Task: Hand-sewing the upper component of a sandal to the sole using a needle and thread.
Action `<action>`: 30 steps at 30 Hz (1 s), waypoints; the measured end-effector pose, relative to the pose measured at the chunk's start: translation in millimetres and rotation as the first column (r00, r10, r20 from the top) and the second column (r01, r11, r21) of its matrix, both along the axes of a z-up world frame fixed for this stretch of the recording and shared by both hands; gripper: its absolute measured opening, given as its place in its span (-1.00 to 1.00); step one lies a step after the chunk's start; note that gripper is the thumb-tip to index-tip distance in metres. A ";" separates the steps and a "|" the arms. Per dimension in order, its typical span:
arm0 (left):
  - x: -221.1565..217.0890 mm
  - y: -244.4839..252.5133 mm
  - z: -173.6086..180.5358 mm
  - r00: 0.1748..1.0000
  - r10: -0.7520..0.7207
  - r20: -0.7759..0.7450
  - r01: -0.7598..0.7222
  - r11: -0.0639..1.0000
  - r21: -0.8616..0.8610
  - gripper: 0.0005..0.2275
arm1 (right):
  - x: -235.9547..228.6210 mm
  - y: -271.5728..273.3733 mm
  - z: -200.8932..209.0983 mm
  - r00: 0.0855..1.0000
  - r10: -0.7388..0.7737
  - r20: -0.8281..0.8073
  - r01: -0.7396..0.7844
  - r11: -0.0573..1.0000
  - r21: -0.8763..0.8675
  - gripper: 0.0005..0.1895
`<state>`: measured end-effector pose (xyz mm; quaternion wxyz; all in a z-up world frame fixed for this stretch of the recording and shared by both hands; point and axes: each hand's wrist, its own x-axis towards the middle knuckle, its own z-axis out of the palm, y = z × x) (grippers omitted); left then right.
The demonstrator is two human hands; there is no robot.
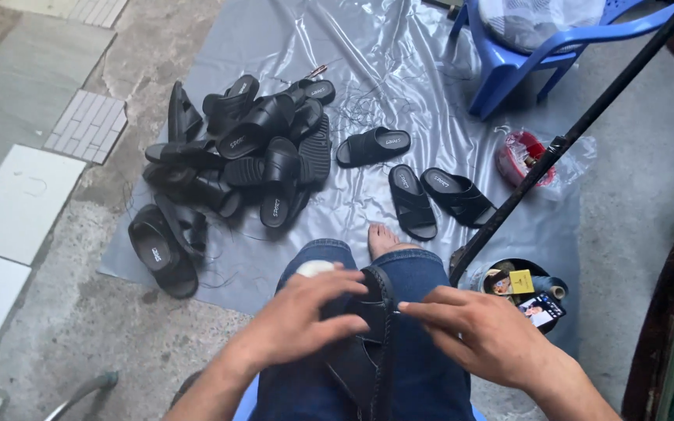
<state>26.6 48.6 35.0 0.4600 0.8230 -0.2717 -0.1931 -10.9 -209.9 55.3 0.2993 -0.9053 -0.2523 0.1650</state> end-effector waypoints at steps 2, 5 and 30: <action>-3.7 -11.0 -2.6 0.994 -0.056 -0.092 0.071 0.981 0.180 -0.56 | 3.9 0.4 -2.9 0.999 0.026 0.028 -0.024 0.999 -0.044 -0.62; -8.1 -19.3 0.9 0.988 0.016 -0.154 0.014 0.981 0.192 -0.55 | 5.1 0.0 -6.9 0.998 0.056 0.038 -0.052 0.994 -0.099 -0.63; -43.4 -53.8 -40.2 0.952 0.295 -0.084 -0.266 0.930 0.254 -0.63 | 5.4 29.9 13.8 0.999 0.032 -0.030 -0.043 0.829 -0.558 -0.66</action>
